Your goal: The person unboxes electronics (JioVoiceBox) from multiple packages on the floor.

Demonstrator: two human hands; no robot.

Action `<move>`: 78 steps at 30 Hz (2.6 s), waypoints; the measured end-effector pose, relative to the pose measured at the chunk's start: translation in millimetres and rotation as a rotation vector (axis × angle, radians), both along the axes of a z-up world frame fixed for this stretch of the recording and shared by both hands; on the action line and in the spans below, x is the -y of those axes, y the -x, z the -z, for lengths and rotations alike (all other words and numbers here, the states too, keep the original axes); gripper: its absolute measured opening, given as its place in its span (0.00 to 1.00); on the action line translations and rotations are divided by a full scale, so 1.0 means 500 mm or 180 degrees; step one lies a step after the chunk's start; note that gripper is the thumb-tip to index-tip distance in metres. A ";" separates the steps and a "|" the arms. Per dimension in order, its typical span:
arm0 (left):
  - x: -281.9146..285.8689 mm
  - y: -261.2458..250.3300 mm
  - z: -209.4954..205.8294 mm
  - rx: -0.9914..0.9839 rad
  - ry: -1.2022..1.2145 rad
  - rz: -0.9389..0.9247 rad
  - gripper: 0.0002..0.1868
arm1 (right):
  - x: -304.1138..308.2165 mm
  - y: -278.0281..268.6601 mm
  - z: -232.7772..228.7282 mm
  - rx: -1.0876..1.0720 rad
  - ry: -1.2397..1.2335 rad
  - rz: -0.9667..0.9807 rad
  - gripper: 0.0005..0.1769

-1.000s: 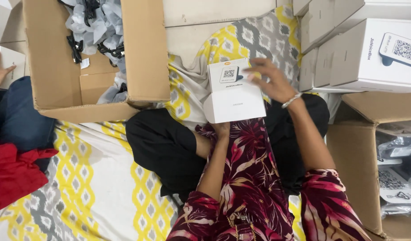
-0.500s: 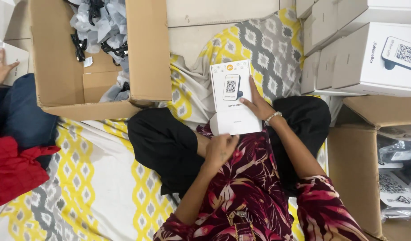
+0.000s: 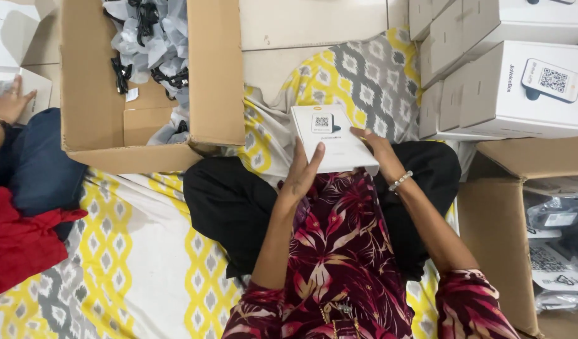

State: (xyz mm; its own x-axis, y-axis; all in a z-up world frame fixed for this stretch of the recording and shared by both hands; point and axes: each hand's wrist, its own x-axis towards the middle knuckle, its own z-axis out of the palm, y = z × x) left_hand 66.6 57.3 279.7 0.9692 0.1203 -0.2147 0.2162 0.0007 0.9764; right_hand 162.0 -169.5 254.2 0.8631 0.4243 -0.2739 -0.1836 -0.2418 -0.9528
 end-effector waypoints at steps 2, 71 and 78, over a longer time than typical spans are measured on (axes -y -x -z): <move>-0.020 -0.028 -0.065 -0.0268 -0.0045 -0.0014 0.51 | -0.019 -0.005 -0.085 -0.0117 0.0085 -0.0056 0.43; 0.081 -0.054 -0.067 0.0715 0.1493 -0.0546 0.41 | 0.133 -0.018 -0.365 -0.0246 -0.2116 0.1190 0.60; 0.159 0.053 0.078 -0.0088 0.0635 -0.0363 0.46 | 0.295 -0.341 -0.378 0.0085 -0.1833 0.2827 0.56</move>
State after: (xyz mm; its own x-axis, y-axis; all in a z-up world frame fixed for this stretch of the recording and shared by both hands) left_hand 40.1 -22.1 240.6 0.9452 0.1814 -0.2715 0.2303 0.2191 0.9481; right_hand 332.3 -316.9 443.1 0.9301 -0.3023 -0.2087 -0.0501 0.4584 -0.8873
